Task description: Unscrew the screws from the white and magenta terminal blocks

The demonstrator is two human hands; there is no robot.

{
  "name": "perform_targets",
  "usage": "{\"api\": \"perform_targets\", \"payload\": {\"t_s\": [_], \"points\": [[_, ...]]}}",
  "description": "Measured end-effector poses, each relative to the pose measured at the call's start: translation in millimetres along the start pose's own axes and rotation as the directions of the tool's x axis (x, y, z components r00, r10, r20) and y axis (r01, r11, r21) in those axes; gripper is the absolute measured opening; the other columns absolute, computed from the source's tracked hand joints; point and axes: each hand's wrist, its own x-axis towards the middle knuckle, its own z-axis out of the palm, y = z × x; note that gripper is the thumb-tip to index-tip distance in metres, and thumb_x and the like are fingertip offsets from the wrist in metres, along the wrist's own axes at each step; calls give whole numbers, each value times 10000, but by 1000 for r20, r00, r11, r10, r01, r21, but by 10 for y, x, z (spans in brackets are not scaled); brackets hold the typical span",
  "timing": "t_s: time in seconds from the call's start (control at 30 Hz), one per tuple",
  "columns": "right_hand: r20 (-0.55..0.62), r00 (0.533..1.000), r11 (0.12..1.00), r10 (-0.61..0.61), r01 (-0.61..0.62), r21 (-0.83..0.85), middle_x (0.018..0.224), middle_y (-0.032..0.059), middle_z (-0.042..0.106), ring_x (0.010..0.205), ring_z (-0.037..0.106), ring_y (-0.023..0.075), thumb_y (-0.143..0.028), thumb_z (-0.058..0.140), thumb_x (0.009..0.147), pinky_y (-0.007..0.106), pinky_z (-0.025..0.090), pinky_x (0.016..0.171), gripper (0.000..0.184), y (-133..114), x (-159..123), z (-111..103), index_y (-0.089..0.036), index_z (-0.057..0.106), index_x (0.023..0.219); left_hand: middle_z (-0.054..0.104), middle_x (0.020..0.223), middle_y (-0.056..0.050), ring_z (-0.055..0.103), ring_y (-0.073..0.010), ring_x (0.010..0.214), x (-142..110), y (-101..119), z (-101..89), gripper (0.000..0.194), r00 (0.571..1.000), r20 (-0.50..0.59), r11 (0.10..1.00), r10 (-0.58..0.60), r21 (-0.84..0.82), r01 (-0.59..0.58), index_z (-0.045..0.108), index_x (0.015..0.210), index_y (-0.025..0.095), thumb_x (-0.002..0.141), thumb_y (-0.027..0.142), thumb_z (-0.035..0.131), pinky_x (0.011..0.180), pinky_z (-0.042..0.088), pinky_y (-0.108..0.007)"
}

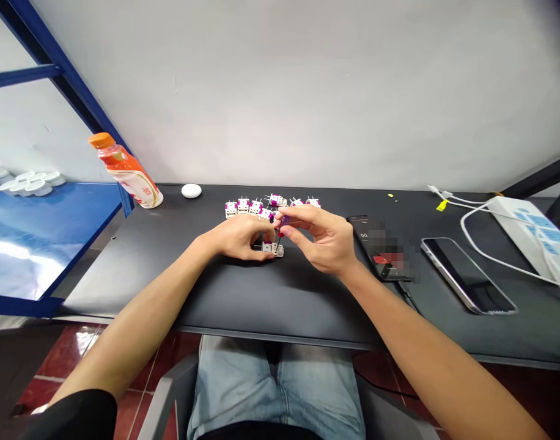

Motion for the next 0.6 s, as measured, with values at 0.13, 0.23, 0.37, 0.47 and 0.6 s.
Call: {"api": "perform_targets", "payload": {"t_s": [0.13, 0.23, 0.37, 0.47, 0.6], "points": [[43, 999, 1000, -13, 12, 11, 1303, 69, 893, 1125, 877, 234, -259, 809, 1095, 389, 801, 944, 292, -14, 1, 1, -335, 887, 1366, 747, 808, -3, 637, -164, 680, 0, -6, 4, 256, 1000, 2, 1000, -11, 0, 11, 742, 947, 224, 943, 452, 860, 676, 436, -302], [6, 999, 998, -54, 54, -29, 1222, 58, 894, 1069, 865, 231, -283, 905, 1030, 371, 804, 879, 246, -5, 2, 2, -335, 918, 1269, 731, 785, 3, 622, -161, 666, 2, -9, 0, 252, 1000, 11, 1000, -16, -3, 16, 742, 936, 226, 945, 451, 853, 663, 424, -302], [56, 997, 998, 47, -49, 31, 1303, 79, 899, 1091, 886, 234, -292, 758, 1130, 408, 805, 958, 305, 3, -12, 2, -320, 864, 1415, 739, 798, -3, 642, -171, 689, 4, -12, 2, 248, 1000, 0, 1000, 7, -15, -7, 750, 982, 225, 947, 451, 845, 686, 448, -305], [64, 998, 1000, 9, -9, 10, 1320, 84, 890, 1134, 874, 247, -299, 774, 1120, 406, 795, 946, 290, 2, -7, -1, -327, 877, 1390, 724, 770, 7, 622, -162, 656, 6, -11, 3, 251, 1000, 0, 1000, 5, -8, -5, 750, 973, 224, 943, 448, 860, 668, 434, -303], [5, 998, 997, -70, 70, -36, 1235, 43, 902, 1034, 874, 220, -235, 874, 1053, 379, 791, 912, 325, 7, -5, 5, -373, 901, 1347, 769, 828, -8, 642, -163, 676, 7, -8, 0, 246, 1000, 9, 1000, 2, -7, -2, 752, 965, 225, 947, 447, 858, 677, 448, -305]]}}
